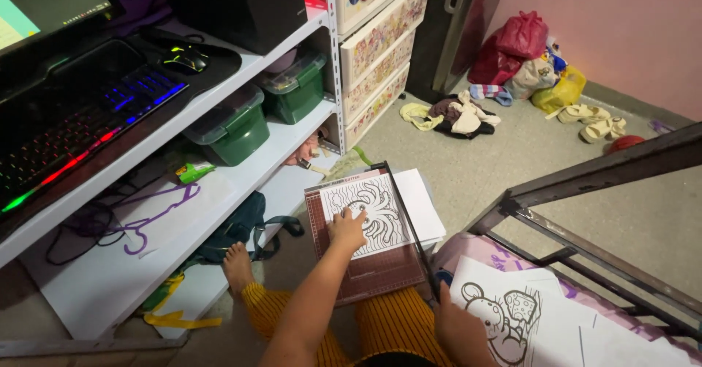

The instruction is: The person sits on the floor and uses a paper cutter to trim several printed cartoon drawings. They place each sheet on the cutting mat, align it, and slide the cutter to trim the edges before moving to the next sheet.

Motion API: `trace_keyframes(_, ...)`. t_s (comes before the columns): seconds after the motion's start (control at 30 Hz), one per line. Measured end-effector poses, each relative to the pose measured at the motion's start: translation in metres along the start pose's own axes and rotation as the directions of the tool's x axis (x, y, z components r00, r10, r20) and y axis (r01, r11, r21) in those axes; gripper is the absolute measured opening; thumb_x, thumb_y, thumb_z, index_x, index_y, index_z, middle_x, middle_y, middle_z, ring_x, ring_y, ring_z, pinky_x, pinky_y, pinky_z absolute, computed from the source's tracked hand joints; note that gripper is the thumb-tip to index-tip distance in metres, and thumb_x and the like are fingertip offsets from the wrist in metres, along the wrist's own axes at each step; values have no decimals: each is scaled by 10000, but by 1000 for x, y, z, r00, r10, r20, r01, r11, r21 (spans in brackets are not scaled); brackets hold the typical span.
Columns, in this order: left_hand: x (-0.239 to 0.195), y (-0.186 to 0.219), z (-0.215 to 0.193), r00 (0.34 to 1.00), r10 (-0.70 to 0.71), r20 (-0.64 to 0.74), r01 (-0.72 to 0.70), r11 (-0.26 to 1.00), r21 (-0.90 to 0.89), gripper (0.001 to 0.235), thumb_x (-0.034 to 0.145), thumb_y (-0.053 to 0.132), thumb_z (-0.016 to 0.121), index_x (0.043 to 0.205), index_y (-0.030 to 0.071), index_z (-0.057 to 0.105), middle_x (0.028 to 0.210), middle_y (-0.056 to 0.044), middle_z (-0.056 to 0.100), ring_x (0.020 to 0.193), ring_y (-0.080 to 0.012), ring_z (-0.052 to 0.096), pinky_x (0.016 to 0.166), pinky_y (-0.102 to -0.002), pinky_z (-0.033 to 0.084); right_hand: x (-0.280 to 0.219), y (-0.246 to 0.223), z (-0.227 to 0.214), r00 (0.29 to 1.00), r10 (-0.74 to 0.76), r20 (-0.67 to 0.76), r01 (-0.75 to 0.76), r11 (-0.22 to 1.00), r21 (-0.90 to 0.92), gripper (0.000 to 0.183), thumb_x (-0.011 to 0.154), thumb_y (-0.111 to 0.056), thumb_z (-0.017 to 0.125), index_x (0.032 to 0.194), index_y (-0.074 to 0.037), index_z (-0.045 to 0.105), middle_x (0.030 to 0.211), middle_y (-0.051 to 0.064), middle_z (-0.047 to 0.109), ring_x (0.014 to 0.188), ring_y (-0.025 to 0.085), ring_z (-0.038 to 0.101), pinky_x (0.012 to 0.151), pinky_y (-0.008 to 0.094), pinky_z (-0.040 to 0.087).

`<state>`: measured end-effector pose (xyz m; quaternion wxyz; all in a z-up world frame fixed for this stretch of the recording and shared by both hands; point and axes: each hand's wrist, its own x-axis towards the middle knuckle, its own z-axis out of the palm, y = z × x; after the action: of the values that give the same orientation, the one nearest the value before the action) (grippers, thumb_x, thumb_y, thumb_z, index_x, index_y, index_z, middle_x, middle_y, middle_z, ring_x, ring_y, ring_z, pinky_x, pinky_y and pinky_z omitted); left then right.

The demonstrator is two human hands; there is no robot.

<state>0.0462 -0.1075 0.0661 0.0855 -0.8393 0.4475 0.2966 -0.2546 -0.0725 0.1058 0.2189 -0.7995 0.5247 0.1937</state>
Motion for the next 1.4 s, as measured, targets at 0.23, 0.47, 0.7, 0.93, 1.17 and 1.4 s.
trace_keyframes(0.23, -6, -5, 5, 998, 24, -51, -26, 999, -36, 869, 947, 414, 718, 1630, 389, 182, 1699, -178, 64, 1507, -434, 195, 1220, -604, 221, 32, 26, 53, 999, -46, 0, 46, 999, 2, 711, 1025, -356, 328, 1647, -168, 39, 1007, 71, 739, 786, 292, 728, 679, 478, 543)
trace_keyframes(0.47, -25, -20, 19, 996, 39, -75, -54, 976, -209, 871, 962, 360, 704, 1642, 289, 164, 1732, -65, 5, 1558, -427, 68, 1229, -631, 184, 13, 6, 6, 997, -16, 72, 5, 989, 146, 430, 1047, -402, 359, 1449, -253, 325, 866, 26, 725, 705, 196, 717, 551, 303, 583)
trace_keyframes(0.7, -55, -53, 41, 962, -239, -133, 155, 876, -457, 1315, 785, 458, 895, 1658, 252, -66, 1737, -45, -147, 1573, -384, 12, 1261, -561, 121, 85, 1, 26, 900, -291, -325, 310, 951, 6, 682, 932, -389, 673, 1520, -156, 418, 1349, 102, 607, 1219, 269, 589, 1055, 457, 499)
trace_keyframes(0.93, -32, -139, 125, 897, -426, -116, 43, 346, -937, 1269, 746, 22, 876, 1663, 140, 7, 1428, -196, 606, 1243, -337, 649, 1002, -502, 539, 87, -27, 35, 919, -336, -208, 391, 844, 366, 626, 904, -335, 686, 1467, -148, 488, 1383, 120, 568, 1287, 278, 550, 1066, 423, 464)
trace_keyframes(1.17, -113, -115, 96, 997, -80, 1, 1, 3, -1000, 651, 806, -24, 772, 1423, 16, 568, 1278, -211, 738, 1076, -333, 732, 901, -419, 606, 113, -17, 50, 980, -198, 1, 27, 140, 990, 686, 922, -189, 643, 1543, -95, 367, 1398, 192, 603, 1120, 346, 654, 905, 448, 549)
trace_keyframes(1.4, -78, -38, 127, 958, 253, -136, -236, 424, -875, 689, 724, 136, 873, 1370, 94, 638, 1314, -85, 730, 1117, -220, 725, 952, -367, 597, 72, 52, -10, 983, -146, 114, -128, -95, 987, 394, 966, -266, 566, 1107, 98, 615, 978, 281, 695, 848, 480, 697, 723, 534, 590)
